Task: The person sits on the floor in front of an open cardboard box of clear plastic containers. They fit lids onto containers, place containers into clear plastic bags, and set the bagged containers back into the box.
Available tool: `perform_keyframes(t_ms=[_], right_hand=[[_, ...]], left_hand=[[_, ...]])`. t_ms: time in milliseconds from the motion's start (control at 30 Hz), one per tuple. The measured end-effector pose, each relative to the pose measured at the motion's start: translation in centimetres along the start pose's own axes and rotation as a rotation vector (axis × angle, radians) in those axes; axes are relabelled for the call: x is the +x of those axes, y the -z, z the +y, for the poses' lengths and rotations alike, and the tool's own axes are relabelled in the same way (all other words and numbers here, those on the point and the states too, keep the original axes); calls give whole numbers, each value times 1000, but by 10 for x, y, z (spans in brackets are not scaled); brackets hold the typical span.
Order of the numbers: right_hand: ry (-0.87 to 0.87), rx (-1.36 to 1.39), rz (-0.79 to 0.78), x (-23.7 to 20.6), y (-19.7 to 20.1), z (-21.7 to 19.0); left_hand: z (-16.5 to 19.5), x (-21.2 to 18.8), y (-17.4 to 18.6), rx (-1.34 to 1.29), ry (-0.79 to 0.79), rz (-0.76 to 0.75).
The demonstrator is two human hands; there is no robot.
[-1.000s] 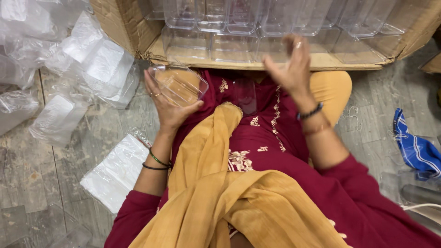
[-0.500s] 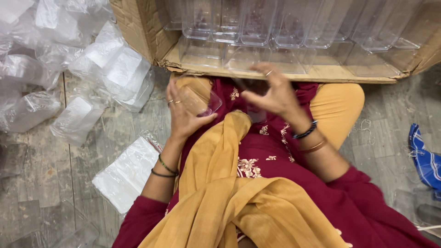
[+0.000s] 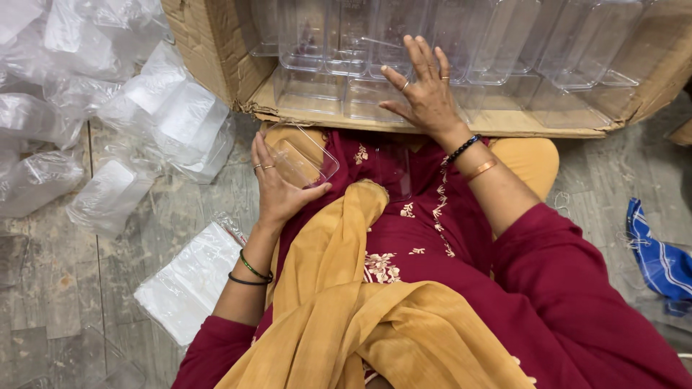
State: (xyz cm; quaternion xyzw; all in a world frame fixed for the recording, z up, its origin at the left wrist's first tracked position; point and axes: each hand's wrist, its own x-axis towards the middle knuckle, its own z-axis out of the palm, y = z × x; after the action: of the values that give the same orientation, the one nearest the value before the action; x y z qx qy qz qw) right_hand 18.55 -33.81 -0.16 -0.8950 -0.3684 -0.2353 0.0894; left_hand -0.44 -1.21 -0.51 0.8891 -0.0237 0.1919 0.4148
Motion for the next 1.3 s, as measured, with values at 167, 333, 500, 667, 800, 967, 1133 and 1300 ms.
perform_keyframes(t_ms=[167,333,500,667,800,967,1133,1300], right_hand=[[-11,-1,-33,-12,3,0],[15,-29,-73,-23,6,-7],[11,1,-77,-27,12,-19],[-244,185,36,-55,26,-54],[-710,242,-712,-88,9,-101],[-750,369,-452,-85,-11,-121],[-690,415,-625,-51,51,-110],[-458,941,-280,10,63,-144]], left_hand=[[-2,0,2,-16,-10,-17],[-3,3,0,-19,-4,-18],[-3,3,2,-22,-21,-9],[-5,3,6,-33,10,6],[-7,3,8,-7,12,51],[-3,3,2,47,-51,61],[2,3,-3,-17,-35,72],[4,6,-12,104,-161,34]])
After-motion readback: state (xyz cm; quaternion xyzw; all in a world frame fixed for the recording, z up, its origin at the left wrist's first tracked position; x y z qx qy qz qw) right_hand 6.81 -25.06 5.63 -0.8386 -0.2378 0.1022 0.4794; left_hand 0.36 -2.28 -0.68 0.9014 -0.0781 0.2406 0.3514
